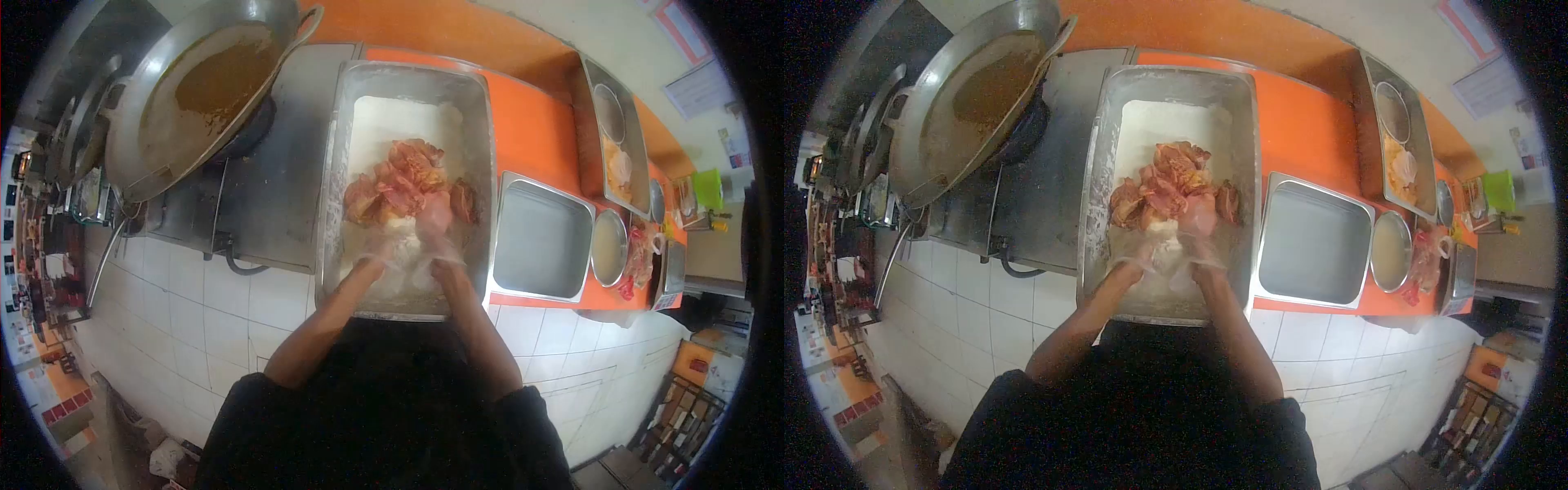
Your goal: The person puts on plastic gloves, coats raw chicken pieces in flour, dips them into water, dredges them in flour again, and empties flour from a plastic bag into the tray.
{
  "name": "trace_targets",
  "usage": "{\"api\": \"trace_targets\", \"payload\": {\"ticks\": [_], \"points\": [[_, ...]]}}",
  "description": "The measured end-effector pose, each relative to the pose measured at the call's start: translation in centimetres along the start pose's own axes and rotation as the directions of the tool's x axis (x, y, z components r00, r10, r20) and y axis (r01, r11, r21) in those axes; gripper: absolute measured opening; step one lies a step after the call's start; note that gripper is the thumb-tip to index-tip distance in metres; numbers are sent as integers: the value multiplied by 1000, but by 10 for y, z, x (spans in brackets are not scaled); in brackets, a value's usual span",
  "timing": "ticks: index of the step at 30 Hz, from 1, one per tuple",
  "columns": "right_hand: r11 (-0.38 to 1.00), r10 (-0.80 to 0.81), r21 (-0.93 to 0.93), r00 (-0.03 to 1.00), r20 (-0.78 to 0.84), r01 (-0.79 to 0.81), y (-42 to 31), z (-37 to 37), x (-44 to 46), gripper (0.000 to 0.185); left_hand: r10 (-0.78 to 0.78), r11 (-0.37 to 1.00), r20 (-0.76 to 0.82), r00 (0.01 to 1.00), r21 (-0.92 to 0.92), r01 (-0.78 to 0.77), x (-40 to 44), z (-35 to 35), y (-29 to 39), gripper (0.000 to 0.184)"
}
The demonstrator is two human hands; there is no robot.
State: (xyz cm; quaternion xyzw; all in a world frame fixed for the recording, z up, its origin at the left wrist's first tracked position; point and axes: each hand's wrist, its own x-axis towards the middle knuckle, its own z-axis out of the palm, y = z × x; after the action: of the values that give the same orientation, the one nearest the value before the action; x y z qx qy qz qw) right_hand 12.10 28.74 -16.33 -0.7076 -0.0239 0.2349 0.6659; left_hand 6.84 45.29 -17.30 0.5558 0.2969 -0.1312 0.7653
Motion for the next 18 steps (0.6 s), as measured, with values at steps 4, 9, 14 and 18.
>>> {"api": "trace_targets", "payload": {"ticks": [4, 9, 14, 18], "points": [[769, 462, 426, 875, 145, -476, -75, -12, -21, 19, 534, 760, -27, 845, 452, -466, -25, 1, 47, 58], [923, -30, -385, 1000, 1, 29, -95, -12, -5, 24, 618, 344, -44, 785, 913, -220, 3, -3, 79, 92], [427, 9, -892, 987, -161, -149, -177, 11, 24, 56, 424, 301, 5, 906, 943, -146, 38, -7, 100, 78], [369, -42, -925, 993, -115, -91, -145, 15, 51, 93, 435, 342, -29, 900, 930, -136, 47, -13, 103, 65]]}}
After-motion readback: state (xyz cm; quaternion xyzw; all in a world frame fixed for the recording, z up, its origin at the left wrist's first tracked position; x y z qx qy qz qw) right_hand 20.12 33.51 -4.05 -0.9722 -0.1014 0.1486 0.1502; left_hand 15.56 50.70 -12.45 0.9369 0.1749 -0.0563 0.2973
